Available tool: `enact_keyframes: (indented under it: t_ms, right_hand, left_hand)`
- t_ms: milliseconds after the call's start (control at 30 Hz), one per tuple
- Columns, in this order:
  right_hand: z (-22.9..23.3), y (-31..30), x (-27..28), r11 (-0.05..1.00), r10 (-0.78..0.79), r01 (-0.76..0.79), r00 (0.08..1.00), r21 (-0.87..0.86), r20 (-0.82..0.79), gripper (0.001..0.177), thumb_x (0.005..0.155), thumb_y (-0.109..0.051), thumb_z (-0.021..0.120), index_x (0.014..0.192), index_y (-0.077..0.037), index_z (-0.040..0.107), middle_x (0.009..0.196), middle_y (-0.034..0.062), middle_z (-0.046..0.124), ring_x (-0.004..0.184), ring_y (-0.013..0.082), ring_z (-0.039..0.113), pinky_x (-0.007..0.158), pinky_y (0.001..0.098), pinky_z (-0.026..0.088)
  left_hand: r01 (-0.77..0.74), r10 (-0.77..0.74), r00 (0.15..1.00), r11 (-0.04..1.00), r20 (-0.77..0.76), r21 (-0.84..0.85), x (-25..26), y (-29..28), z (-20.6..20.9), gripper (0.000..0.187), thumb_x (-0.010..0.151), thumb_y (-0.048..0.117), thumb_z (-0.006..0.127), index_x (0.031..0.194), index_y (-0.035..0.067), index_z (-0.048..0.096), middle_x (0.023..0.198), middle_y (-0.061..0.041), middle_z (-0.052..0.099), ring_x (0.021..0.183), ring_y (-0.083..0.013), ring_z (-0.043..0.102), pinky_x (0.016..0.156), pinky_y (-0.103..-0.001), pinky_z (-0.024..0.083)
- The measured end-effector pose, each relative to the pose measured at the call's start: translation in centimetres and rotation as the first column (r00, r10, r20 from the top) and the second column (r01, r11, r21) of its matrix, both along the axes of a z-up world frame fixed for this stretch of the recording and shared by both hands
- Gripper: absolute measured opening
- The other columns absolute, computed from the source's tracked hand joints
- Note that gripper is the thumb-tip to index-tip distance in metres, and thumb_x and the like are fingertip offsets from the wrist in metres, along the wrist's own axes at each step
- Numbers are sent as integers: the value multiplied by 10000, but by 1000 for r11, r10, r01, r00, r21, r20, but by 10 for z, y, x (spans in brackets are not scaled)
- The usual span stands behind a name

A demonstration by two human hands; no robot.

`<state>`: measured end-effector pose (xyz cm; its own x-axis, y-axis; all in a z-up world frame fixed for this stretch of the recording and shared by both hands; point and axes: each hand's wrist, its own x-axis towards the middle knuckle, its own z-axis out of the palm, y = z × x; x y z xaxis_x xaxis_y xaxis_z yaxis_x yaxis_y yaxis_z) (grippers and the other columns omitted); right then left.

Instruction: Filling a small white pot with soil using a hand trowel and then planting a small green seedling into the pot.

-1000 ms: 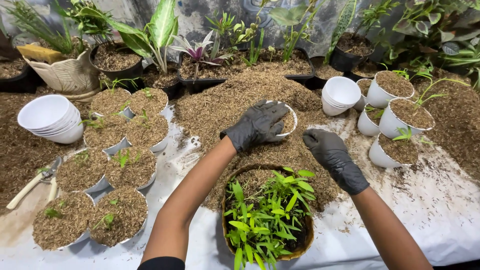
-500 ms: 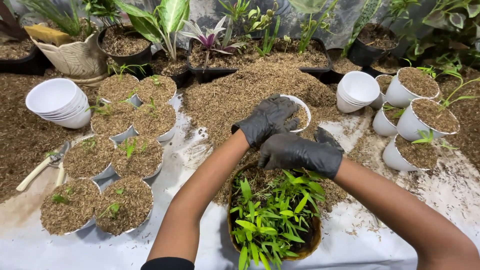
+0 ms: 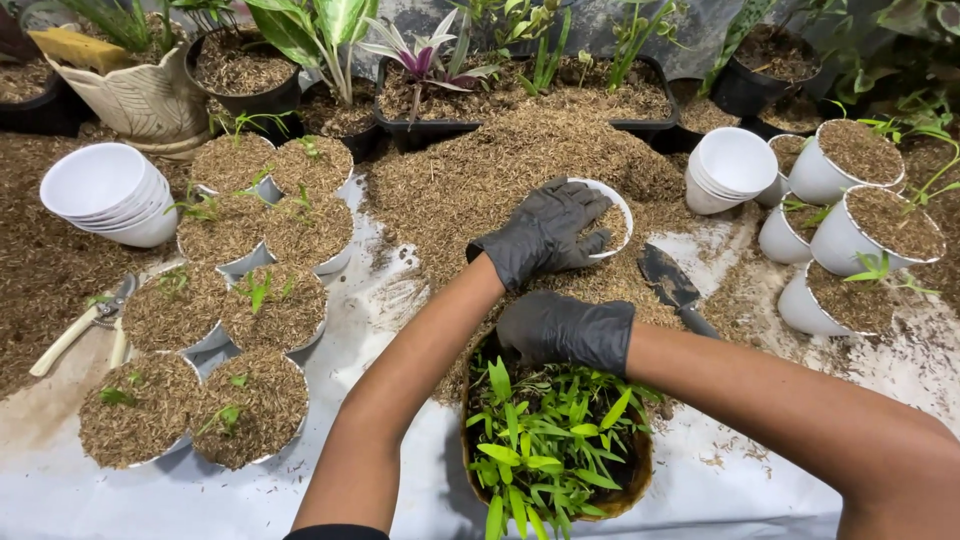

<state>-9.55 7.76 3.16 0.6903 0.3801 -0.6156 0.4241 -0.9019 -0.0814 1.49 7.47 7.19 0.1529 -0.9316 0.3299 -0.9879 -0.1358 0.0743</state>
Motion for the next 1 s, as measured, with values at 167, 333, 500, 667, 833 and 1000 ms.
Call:
enact_keyframes:
  t_ms: [167, 333, 500, 667, 833, 1000]
  right_hand:
    - [-5, -6, 10, 999, 36, -33, 987, -24, 155, 263, 862, -349, 738, 745, -115, 761, 722, 115, 744, 698, 392, 717, 645, 512, 583]
    - [16, -9, -11, 966, 12, -52, 987, 253, 158, 304, 931, -327, 702, 799, -67, 787, 717, 102, 706, 743, 313, 673, 802, 396, 519]
    - [5, -9, -32, 930, 6, -113, 956, 350, 294, 322, 1047, -294, 628, 1046, -15, 790, 904, 111, 704, 1013, 211, 653, 1022, 300, 415]
    - [-19, -12, -20, 980, -55, 17, 980, 197, 191, 296, 969, -432, 707, 1064, -166, 795, 933, 22, 719, 926, 260, 678, 996, 366, 473]
    - [16, -11, -10, 992, -126, 120, 981, 49, 144, 247, 844, -604, 710, 888, -361, 726, 836, -97, 743, 840, 242, 736, 776, 417, 559]
    - [89, -12, -21, 950, -307, 308, 952, 56, -24, 364, 804, -618, 742, 1067, -370, 787, 1087, -60, 774, 1102, 260, 703, 930, 384, 556]
  left_hand:
    - [-12, 11, 1000, 999, -8, -41, -1, -1, 1, 638, 960, 652, 366, 1379, 227, 593, 1357, -6, 630, 1325, -231, 541, 1185, -487, 321]
    - [-9, 9, 999, 1000, -50, -11, -3, 2, 7, 633, 971, 648, 342, 1384, 238, 590, 1367, 5, 628, 1338, -222, 534, 1200, -481, 305]
    - [-17, 16, 999, 999, -46, -27, -4, 1, 6, 606, 976, 637, 346, 1359, 245, 606, 1333, 15, 646, 1313, -214, 554, 1189, -480, 324]
    - [-26, 25, 999, 999, -39, -24, -3, -1, 2, 624, 975, 653, 331, 1376, 257, 597, 1371, 23, 625, 1336, -212, 536, 1206, -474, 293]
    - [-27, 26, 999, 999, -47, -28, -3, 1, 3, 623, 976, 645, 323, 1378, 254, 595, 1368, 16, 625, 1334, -212, 536, 1210, -475, 285]
    - [-41, 41, 999, 998, -13, -42, 0, -6, -8, 603, 973, 622, 340, 1376, 255, 597, 1357, 15, 630, 1326, -207, 535, 1207, -470, 281]
